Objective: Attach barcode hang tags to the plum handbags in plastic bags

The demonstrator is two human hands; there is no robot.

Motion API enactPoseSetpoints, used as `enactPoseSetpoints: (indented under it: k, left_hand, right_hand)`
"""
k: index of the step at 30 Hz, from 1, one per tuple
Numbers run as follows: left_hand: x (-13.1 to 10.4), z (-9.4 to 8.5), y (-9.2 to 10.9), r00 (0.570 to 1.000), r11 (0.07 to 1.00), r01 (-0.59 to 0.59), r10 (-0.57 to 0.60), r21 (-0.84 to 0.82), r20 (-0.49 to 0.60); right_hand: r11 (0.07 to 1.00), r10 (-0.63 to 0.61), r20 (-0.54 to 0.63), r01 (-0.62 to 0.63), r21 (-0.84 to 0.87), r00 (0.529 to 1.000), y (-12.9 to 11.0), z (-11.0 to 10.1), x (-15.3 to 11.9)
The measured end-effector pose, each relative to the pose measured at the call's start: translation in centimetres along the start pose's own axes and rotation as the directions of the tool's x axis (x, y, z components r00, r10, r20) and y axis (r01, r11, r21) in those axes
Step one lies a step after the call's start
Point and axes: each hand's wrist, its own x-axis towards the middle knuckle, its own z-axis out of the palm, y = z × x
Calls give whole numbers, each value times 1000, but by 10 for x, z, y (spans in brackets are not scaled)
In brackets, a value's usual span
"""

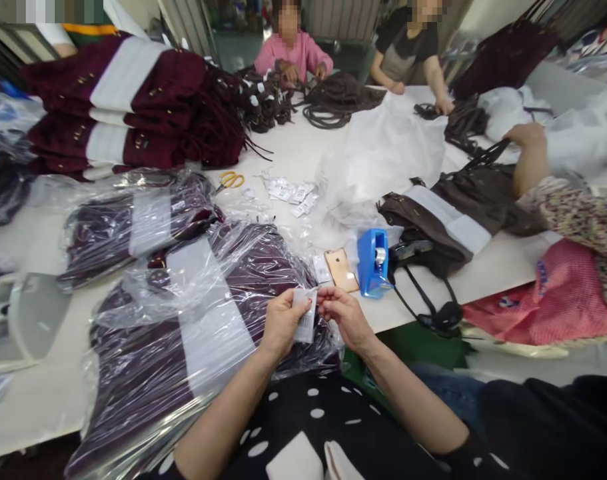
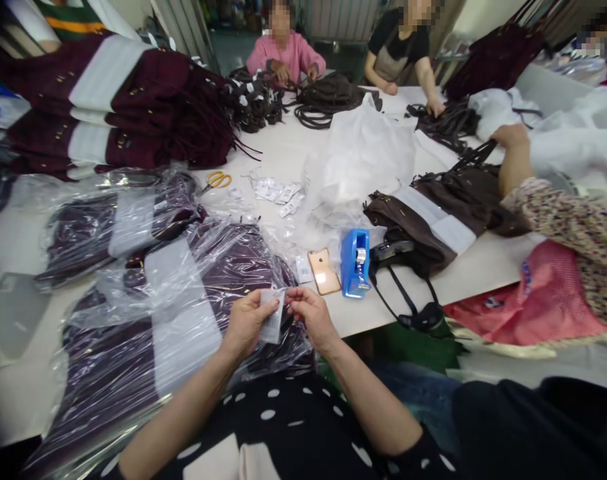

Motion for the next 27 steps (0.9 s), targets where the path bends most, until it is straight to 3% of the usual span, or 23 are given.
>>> enactPoseSetpoints:
  k: [8,11,15,17,22,27]
  left_hand:
    - [-4,7,-15,997,999,9,-11,-32,-72]
    - [-8,4,-16,997,996,40,-45,-74,-66]
    - [-18,-10,-8,987,982,152,-146,-108,61]
    - [-24,-22,-2,981,977,182,-172,-110,92]
    - [-38,-48,8,979,967,191,-176,-168,101]
    - [-34,-57,13,985,967,130,-152,-219,-82]
  right_hand:
    - [1000,-20,-97,18,-22,995,12,12,4]
    - [999,36,-26,-37,-37,999,16,9,4]
    - [988,147,127,-138,-74,981,24,9,3]
    - [985,154,233,-132,-109,960,28,12,4]
    - [967,91,422,22,-255,902,28,28,9]
    - [848,-5,503,271,-456,865,24,50,15]
